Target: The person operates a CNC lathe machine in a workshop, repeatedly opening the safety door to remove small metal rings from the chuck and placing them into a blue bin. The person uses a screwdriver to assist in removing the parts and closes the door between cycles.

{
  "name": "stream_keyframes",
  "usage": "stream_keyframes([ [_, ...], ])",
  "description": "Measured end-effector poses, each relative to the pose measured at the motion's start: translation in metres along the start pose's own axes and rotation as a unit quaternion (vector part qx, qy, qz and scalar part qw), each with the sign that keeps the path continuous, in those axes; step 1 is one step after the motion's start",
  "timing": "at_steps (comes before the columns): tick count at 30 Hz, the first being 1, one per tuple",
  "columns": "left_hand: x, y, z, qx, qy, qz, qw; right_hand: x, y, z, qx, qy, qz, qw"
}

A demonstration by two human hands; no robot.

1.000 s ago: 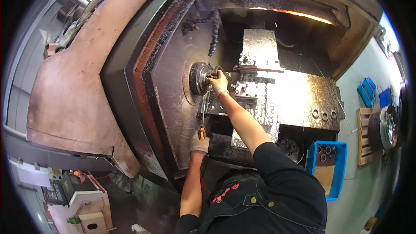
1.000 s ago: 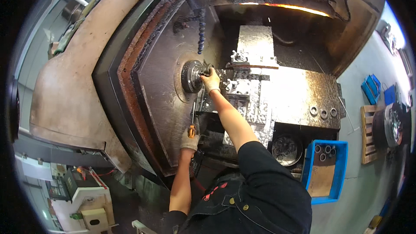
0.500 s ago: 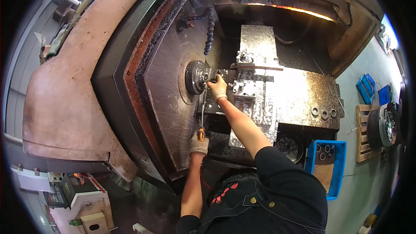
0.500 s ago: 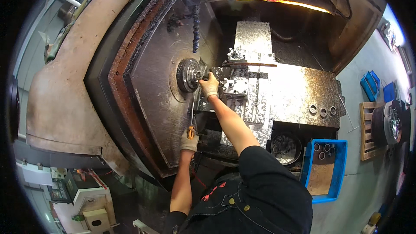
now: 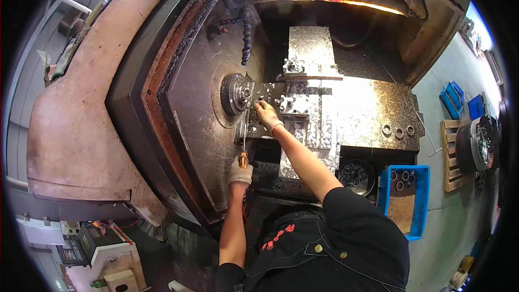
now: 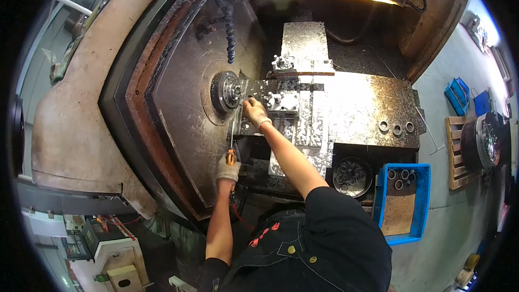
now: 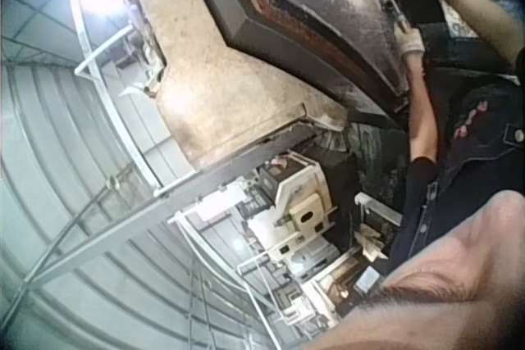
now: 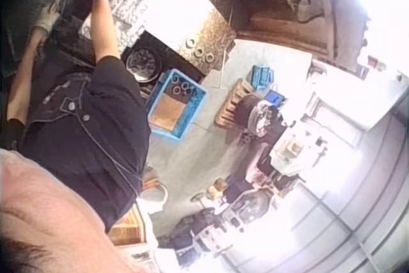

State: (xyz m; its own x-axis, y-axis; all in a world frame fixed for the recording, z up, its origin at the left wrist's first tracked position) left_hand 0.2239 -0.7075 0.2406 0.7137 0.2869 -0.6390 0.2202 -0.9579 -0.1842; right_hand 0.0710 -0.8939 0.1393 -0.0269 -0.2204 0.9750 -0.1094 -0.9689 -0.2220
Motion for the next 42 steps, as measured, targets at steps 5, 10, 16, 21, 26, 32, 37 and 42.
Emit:
stream_keyframes([
  [5,0.008,0.04,0.009,0.068,0.115,-0.03,0.991,0.015,-0.001,0.008,0.056,0.204,0.034,0.977],
  [10,-0.014,0.064,0.004,0.06,0.208,-0.036,0.976,0.012,0.0,0.011,0.028,0.373,0.08,0.924],
  [16,-0.06,0.056,-0.017,0.014,0.239,-0.029,0.97,-0.001,0.013,0.012,0.029,0.399,0.055,0.915],
  [21,-0.065,0.073,-0.021,0.042,0.235,-0.012,0.971,0.004,0.017,0.017,0.044,0.422,0.058,0.904],
  [26,-0.08,0.077,-0.027,0.027,0.248,-0.023,0.968,0.014,0.013,0.017,0.049,0.398,0.077,0.913],
  [32,-0.064,0.072,-0.014,0.042,0.281,-0.053,0.957,0.014,0.018,0.012,0.032,0.367,0.078,0.926],
  [37,-0.053,0.072,-0.015,0.026,0.269,-0.063,0.961,0.011,0.02,0.015,0.013,0.384,0.061,0.921],
  [42,-0.071,0.065,-0.014,0.041,0.273,-0.068,0.959,0.005,0.024,0.011,0.011,0.379,0.051,0.924],
])
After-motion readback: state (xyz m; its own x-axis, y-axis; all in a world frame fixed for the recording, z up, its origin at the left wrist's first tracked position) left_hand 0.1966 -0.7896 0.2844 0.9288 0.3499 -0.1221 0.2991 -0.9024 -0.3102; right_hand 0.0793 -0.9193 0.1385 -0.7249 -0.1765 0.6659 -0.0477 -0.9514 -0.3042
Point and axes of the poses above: each hand's wrist, its own y-axis towards the middle knuckle, its own z-axis out of the palm, x = y × z, the point moved 7 cm from there along y, towards the middle knuckle, and after that the axes turned 1 degree about y, right-handed, at the moved point
